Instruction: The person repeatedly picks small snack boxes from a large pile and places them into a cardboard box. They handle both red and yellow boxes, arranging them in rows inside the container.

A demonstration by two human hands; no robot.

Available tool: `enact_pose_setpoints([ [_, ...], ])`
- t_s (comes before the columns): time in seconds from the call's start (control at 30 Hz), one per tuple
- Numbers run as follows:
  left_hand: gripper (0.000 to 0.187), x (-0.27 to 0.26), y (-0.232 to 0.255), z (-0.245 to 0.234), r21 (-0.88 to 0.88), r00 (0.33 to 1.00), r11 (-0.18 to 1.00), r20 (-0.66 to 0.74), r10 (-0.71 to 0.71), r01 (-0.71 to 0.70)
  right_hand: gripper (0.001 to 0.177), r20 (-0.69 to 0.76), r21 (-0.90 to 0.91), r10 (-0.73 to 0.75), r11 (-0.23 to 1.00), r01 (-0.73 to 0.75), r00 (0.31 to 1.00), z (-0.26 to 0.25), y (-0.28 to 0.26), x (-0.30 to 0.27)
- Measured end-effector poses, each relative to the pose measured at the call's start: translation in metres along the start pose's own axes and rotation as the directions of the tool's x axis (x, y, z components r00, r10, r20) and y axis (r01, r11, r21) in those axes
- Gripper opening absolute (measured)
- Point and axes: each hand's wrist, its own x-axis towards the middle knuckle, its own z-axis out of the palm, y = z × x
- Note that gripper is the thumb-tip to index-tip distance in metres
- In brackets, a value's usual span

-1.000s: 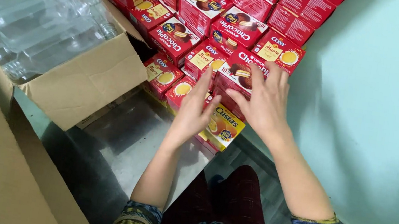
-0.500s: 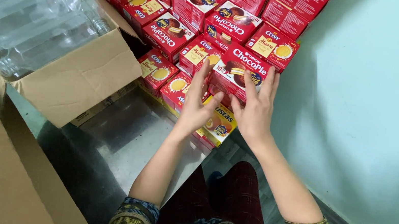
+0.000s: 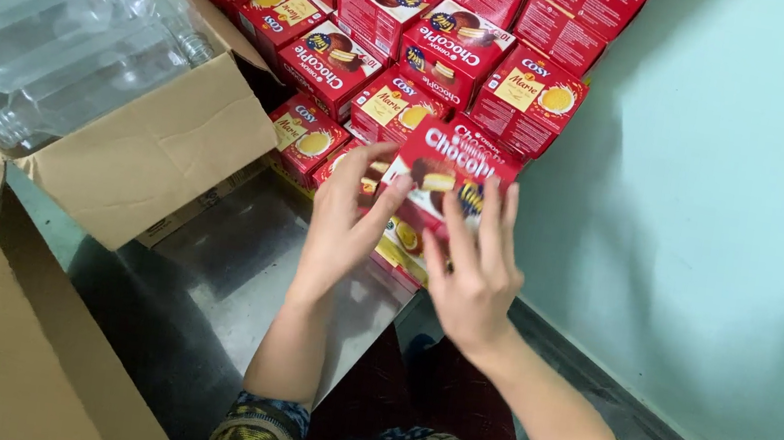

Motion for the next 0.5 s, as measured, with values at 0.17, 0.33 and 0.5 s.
enact_pose_setpoints([
  [0.17,0.052,0.004,-0.013,-0.022,0.266,0.961,0.962,0.275,-0.017,-0.059,0.041,0.001,-0.057,-0.05,0.997,0.05,0.999,0.008,-0.012,-0.023],
  [0.33,0.059,0.009,-0.021,-0.025,0.359,0.836,0.933,0.52,-0.176,-0.027,0.029,0.0,-0.085,-0.094,0.992,0.094,0.996,0.025,0.009,-0.035],
  [0.5,0.068,0.014,-0.013,-0.027,0.364,0.812,0.931,0.553,-0.187,-0.034,0.029,-0.022,0.07,0.053,0.996,-0.051,0.998,0.022,0.054,-0.018],
])
